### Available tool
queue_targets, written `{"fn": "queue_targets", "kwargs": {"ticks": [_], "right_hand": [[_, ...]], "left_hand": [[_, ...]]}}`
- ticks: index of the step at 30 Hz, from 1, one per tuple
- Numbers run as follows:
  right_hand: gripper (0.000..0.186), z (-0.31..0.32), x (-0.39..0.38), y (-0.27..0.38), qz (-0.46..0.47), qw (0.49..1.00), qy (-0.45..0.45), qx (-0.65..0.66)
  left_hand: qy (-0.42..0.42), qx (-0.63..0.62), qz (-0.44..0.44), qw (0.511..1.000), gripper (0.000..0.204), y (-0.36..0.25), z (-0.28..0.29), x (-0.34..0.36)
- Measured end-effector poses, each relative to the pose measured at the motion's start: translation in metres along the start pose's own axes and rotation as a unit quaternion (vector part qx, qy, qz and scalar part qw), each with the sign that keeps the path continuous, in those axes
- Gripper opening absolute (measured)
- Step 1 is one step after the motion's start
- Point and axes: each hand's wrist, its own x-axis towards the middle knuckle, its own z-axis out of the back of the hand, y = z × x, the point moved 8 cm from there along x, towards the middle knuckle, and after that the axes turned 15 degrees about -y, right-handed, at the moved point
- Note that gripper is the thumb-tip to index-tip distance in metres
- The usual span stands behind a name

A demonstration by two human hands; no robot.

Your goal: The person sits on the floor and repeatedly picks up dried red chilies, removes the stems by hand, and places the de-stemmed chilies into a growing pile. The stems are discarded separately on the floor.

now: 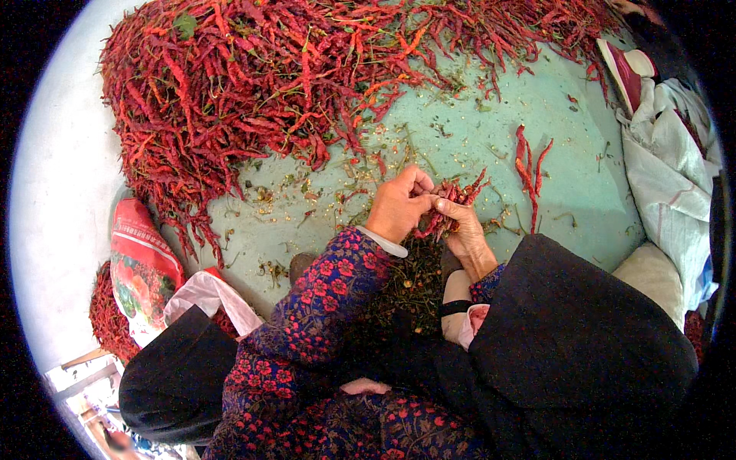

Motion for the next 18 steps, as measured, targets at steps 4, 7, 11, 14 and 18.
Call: {"fn": "queue_targets", "kwargs": {"ticks": [4,7,11,14,18], "right_hand": [[0.018,-0.008,-0.004,0.005,-0.009,0.999,0.033,0.006],[0.018,-0.001,0.003,0.003,-0.004,0.998,0.054,0.024],[0.019,-0.002,0.004,0.002,-0.004,0.999,0.015,0.033],[0.023,0.001,0.006,0.000,-0.004,1.000,-0.007,0.008],[0.027,0.005,0.010,-0.005,0.003,1.000,-0.013,0.023]], "left_hand": [[0.079,-0.123,0.083,0.986,0.010,0.006,0.004,0.006],[0.024,-0.101,0.076,0.992,0.009,0.005,0.032,0.025],[-0.122,0.031,0.080,0.989,0.011,0.032,0.084,0.050],[-0.157,0.222,0.013,0.962,0.018,0.041,0.089,0.058],[-0.157,0.417,-0.113,0.888,0.027,0.037,0.063,0.062]]}}
